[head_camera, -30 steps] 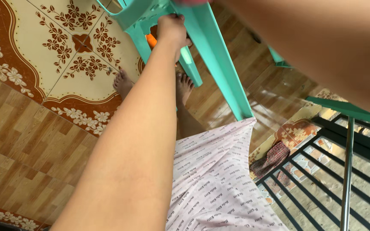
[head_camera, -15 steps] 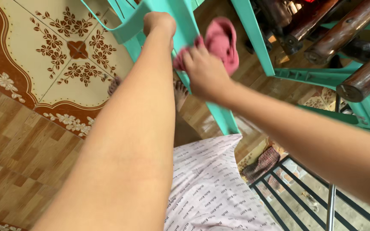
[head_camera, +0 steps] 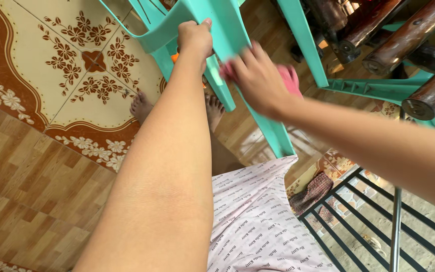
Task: The person wipes a light green plastic chair with a pink cloth. They clean the seat, backrest, and legs of the chair, turning it over to reach all surfaces. The person then places the cleaned chair on top of a stack of similar chairs.
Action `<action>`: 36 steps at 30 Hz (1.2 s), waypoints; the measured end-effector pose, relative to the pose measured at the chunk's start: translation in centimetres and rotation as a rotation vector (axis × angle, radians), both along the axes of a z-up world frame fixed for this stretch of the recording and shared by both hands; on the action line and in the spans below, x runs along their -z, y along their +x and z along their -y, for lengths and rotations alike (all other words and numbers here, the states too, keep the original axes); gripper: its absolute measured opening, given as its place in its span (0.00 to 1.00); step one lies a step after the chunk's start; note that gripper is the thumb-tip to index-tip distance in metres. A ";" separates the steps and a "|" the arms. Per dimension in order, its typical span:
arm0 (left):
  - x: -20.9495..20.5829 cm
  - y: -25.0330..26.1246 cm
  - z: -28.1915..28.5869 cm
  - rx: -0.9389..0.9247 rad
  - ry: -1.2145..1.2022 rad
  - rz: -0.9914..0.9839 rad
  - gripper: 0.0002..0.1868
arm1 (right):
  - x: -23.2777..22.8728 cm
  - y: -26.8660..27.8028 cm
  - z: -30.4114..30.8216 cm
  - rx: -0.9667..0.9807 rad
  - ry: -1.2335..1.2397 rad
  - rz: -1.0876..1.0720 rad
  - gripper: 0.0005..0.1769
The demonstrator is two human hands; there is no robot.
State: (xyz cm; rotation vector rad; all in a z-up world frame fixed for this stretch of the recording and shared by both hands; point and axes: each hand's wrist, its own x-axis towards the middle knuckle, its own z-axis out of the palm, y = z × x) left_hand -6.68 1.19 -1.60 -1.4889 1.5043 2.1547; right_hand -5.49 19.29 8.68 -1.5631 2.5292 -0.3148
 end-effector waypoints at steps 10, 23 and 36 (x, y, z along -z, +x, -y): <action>0.6 -1.5 0.9 -0.128 0.065 -0.004 0.15 | 4.0 -6.7 8.0 0.046 -0.096 -0.052 0.15; -1.8 1.4 2.5 -0.081 0.036 0.061 0.16 | -5.3 9.0 -8.3 -0.018 0.207 0.267 0.15; 1.5 -1.0 1.3 0.093 -0.055 0.122 0.19 | 2.5 -4.9 6.4 0.117 0.103 -0.072 0.21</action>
